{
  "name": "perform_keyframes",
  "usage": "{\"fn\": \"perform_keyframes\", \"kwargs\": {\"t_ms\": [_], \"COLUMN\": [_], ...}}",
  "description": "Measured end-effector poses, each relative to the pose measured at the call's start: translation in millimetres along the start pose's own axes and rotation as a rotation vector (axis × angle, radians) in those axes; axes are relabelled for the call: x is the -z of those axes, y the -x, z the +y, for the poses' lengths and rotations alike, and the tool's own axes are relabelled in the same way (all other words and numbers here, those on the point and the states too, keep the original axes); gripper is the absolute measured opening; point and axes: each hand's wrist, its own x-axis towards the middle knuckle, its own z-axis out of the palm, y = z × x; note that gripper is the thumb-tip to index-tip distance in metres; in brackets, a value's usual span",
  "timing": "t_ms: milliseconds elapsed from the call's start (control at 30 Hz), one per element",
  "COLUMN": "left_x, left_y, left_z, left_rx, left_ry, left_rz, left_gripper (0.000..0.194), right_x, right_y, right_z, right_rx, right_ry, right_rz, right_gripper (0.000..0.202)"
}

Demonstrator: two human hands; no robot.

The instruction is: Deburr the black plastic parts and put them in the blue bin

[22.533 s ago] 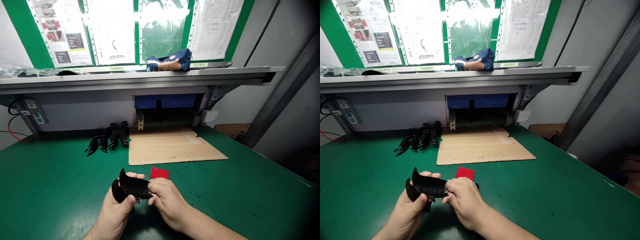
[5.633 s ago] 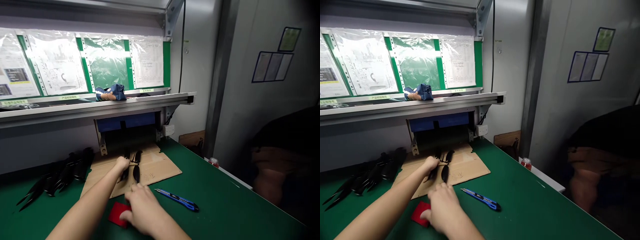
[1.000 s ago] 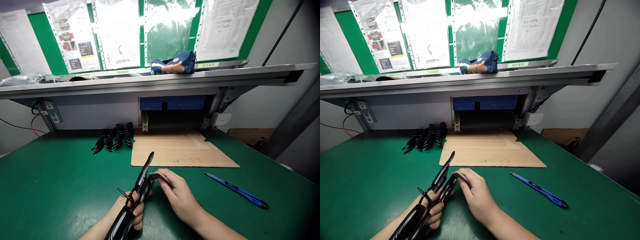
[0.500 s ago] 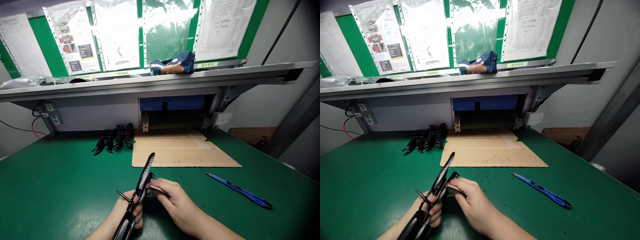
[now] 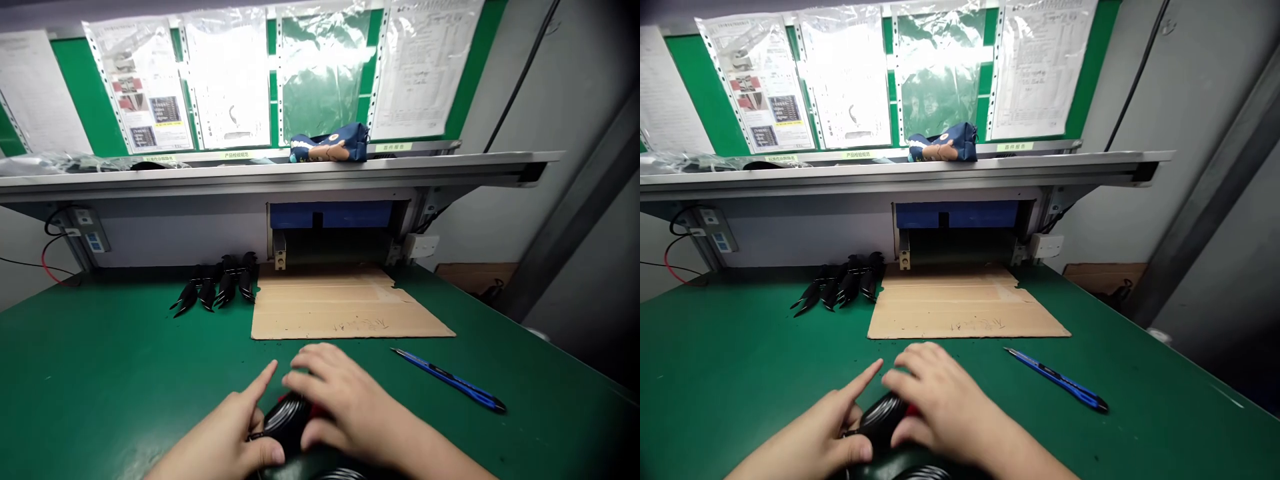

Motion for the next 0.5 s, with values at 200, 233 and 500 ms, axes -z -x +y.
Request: {"fn": "perform_keyframes", "kwargs": {"t_ms": [200,233,500], "left_x": [-9.0,-9.7,-10.4], "left_y": [-15.4,-18.7,-14.9], "left_z": [-8.0,-10.6,3.3], "left_rx": [-0.207,-0.229,-0.239], "left_ry": [0.002,-0.008,0.205], "left_rz": [-0.142,-0.121,-0.119], "left_gripper": [0.094,0.086,0.046], "right_x": [-26.0,-28.5,-41.7], "right_y": [-3.7,-2.4,-4.0], "right_z": [-21.1,-18.0,1.8], "right_rx": [-0.030,-0.062,-0.270], "right_ry": [0.288,0.262,-0.086], "right_rz": [-0.305,-0.295,-0.008], "right_gripper": [0.036,0.035,0.035]}}
